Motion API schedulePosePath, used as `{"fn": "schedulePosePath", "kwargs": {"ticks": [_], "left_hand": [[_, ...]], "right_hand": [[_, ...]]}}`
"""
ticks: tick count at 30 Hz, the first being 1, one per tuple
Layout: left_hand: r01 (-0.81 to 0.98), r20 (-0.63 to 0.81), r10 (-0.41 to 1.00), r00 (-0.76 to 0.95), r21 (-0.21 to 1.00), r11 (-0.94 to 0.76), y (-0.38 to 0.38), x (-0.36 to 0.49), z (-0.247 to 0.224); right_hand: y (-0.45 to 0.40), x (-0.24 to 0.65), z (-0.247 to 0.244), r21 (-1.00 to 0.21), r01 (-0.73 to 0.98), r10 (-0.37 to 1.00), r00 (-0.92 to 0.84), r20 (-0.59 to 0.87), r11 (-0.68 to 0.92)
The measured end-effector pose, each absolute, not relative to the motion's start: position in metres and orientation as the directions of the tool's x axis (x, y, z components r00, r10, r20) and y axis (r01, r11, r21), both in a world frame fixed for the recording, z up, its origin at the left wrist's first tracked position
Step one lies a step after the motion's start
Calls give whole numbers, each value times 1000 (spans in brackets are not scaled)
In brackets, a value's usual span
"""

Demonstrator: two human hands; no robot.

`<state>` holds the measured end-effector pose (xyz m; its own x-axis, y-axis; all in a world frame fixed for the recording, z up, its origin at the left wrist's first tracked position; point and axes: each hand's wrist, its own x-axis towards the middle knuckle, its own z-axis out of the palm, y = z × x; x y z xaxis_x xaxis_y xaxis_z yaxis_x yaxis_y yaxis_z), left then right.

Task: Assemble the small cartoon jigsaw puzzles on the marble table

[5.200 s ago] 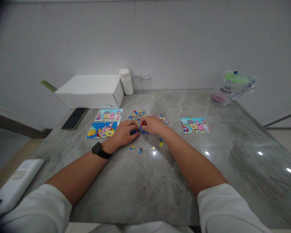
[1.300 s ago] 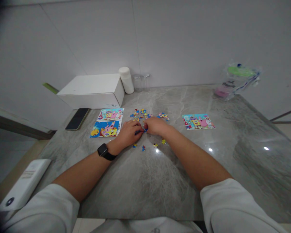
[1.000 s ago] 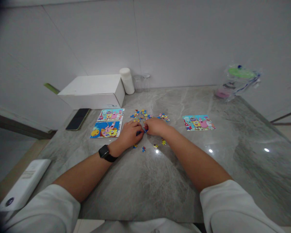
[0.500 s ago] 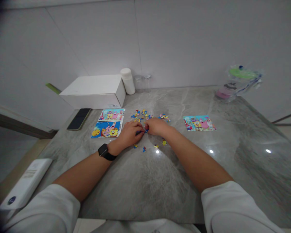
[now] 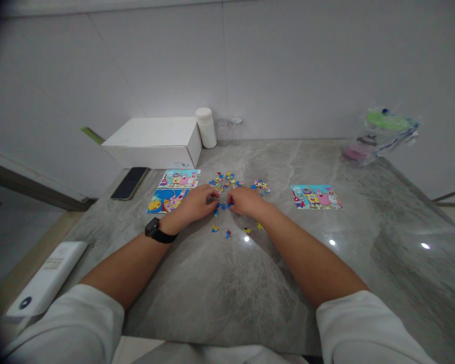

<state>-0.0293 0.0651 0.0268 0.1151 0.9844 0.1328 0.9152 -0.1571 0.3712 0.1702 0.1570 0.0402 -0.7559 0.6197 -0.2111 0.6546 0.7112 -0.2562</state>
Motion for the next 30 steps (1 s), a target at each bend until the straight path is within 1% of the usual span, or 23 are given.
{"fn": "schedulePosePath", "kwargs": {"ticks": [3,6,12,17,23,30], "left_hand": [[937,81,987,137,312,-156,63,-28,28],[943,54,987,149,293,-159,63,-29,29],[944,40,989,143,295,-149,64,-32,28],[947,15,991,135,293,-133,67,-37,28],[951,48,993,108,287,-117,65,-40,27],[938,26,992,121,325,-122,66,-39,26]], "right_hand": [[158,171,40,-245,665,630,-747,-213,705],[157,170,39,-257,659,633,-751,-187,707],[147,162,32,-302,569,566,-818,-106,765],[139,157,31,-296,574,577,-812,-86,764],[138,157,32,-292,592,598,-798,-79,751],[137,155,30,-284,598,608,-791,-59,750]]}}
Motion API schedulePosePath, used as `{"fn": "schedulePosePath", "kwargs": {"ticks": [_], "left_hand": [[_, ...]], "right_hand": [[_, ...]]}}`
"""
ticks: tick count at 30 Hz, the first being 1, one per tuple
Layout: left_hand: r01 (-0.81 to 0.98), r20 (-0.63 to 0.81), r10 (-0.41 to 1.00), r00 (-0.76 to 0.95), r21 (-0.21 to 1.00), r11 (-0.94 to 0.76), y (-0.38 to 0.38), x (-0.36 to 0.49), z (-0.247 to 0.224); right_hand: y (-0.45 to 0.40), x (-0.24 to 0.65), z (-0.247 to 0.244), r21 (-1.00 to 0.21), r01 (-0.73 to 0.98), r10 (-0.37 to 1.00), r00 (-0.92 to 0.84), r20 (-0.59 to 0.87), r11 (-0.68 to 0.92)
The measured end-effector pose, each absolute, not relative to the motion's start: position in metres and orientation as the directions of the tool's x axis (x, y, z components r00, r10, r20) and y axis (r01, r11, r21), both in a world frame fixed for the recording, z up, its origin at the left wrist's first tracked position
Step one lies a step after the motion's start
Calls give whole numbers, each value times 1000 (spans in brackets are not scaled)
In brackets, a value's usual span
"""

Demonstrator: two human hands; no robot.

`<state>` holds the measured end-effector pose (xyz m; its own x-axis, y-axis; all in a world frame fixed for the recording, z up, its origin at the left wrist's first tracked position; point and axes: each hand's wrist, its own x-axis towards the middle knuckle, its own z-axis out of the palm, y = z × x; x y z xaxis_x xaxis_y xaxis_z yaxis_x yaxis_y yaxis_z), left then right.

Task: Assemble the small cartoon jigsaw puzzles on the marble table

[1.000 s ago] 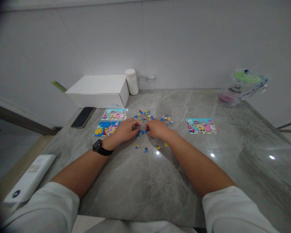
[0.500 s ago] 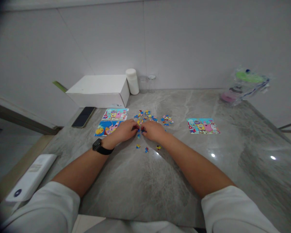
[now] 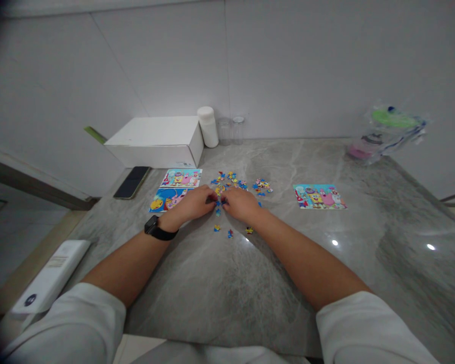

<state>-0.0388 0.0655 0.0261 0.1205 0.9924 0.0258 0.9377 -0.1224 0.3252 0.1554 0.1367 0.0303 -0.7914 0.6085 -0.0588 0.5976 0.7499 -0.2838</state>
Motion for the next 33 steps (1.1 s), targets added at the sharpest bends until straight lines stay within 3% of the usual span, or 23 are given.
{"fn": "schedulePosePath", "kwargs": {"ticks": [26,33], "left_hand": [[950,87,996,10,310,-36,61,-20,23],[969,93,996,-4,247,-19,59,-16,21]], "right_hand": [[137,154,31,-274,591,598,-798,-66,759],[138,153,31,-273,590,598,-799,-64,760]]}}
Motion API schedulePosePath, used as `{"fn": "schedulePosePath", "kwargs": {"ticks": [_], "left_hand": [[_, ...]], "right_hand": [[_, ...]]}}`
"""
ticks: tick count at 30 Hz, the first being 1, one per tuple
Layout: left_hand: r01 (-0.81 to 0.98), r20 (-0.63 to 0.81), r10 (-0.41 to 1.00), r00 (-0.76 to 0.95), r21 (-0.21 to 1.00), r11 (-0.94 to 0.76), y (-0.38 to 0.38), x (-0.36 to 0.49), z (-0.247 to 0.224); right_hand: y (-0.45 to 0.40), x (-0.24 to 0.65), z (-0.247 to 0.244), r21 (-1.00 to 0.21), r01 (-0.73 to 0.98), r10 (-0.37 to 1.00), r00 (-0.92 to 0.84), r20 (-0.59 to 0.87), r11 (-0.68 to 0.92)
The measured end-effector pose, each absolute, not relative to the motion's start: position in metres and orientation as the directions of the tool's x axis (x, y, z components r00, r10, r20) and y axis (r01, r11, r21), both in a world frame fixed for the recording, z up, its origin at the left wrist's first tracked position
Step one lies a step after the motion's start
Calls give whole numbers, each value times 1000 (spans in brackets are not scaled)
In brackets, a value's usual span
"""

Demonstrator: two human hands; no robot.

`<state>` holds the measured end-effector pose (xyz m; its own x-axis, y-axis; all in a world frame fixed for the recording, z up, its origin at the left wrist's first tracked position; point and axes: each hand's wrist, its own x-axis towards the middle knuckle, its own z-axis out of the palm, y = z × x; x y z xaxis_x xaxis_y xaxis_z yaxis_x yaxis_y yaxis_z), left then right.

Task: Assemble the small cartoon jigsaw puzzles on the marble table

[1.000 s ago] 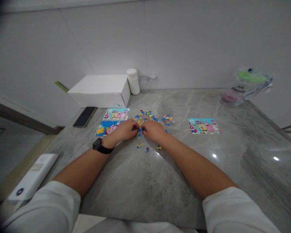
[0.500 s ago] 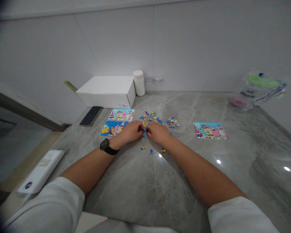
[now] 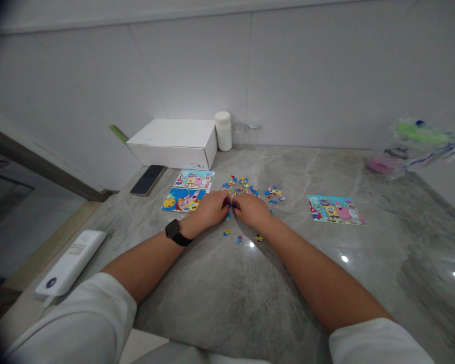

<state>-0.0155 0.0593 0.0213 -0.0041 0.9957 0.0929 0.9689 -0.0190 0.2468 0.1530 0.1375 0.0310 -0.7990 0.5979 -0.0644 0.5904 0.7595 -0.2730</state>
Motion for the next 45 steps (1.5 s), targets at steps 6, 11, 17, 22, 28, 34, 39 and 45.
{"fn": "schedulePosePath", "kwargs": {"ticks": [6,11,17,22,28,34,39,45], "left_hand": [[972,102,995,-1,234,-23,59,-15,20],[967,81,997,10,253,-30,59,-20,25],[967,15,1000,20,255,-23,59,-27,34],[965,-39,997,62,258,-49,62,-39,37],[974,-14,999,-32,224,35,68,-68,43],[968,61,998,3,251,-18,69,-72,45],[941,106,979,176,273,-199,71,-67,39],[888,111,932,346,281,-364,75,-62,24]], "right_hand": [[138,153,30,-288,587,600,-799,-52,757],[138,154,29,-289,586,604,-797,-32,757],[139,153,28,-306,590,611,-791,-32,747],[140,154,26,-299,577,601,-799,-16,760],[144,155,21,-305,562,590,-808,0,769],[145,156,24,-351,567,623,-780,64,745],[146,156,25,-367,596,676,-723,142,714],[150,157,21,-387,598,697,-689,200,702]]}}
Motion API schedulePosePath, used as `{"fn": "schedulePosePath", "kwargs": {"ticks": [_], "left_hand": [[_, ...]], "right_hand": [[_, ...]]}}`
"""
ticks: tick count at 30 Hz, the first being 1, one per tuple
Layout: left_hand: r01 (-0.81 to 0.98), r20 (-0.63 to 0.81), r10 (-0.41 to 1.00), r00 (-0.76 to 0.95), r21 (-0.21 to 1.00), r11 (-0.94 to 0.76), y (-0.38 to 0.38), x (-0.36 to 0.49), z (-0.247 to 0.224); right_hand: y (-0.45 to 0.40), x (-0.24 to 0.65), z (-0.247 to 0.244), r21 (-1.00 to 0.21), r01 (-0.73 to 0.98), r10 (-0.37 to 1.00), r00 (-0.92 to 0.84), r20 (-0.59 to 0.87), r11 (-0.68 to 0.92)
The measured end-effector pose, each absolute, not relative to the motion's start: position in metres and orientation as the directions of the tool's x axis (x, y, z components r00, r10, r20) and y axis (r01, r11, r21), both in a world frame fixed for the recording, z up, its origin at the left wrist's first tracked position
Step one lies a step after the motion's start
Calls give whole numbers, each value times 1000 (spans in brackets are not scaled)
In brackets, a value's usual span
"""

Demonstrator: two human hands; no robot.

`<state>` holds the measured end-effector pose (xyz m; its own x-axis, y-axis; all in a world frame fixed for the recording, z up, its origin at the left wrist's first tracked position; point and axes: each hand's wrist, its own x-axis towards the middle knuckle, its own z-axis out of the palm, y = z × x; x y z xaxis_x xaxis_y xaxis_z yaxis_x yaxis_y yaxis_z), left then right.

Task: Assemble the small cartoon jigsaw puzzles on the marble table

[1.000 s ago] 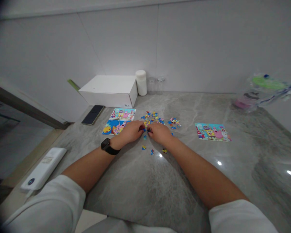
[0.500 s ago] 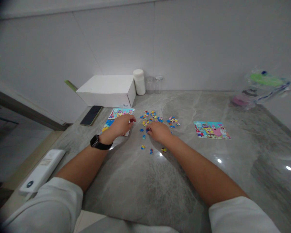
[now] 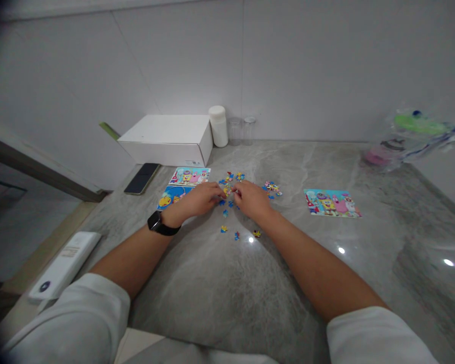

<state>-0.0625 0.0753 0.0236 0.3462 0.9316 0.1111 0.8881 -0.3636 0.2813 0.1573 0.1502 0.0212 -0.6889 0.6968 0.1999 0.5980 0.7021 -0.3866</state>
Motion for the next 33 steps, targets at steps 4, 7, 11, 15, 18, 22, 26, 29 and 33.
{"fn": "schedulePosePath", "kwargs": {"ticks": [4,7,11,15,18,22,26,29,33], "left_hand": [[888,84,936,341,296,-351,74,-59,22],[894,61,940,336,295,-338,73,-58,25],[897,45,946,321,307,-319,73,-57,26],[922,33,960,279,269,-277,68,-50,31],[960,13,979,203,195,-202,59,-37,39],[993,1,996,95,75,-94,47,-17,46],[1000,-14,1000,16,25,-16,42,-9,46],[999,6,1000,17,47,-17,42,-9,46],[989,8,999,46,138,-46,44,-10,45]], "right_hand": [[152,158,20,-394,594,699,-681,217,701],[152,158,20,-392,608,711,-670,214,691],[152,158,21,-384,615,714,-668,210,689],[151,158,23,-369,618,708,-681,190,694],[151,158,23,-366,616,702,-689,178,697],[152,158,22,-351,616,697,-692,187,705],[153,158,21,-347,614,694,-694,191,709],[153,158,20,-339,619,696,-691,193,708],[152,158,18,-353,611,694,-693,194,709]]}}
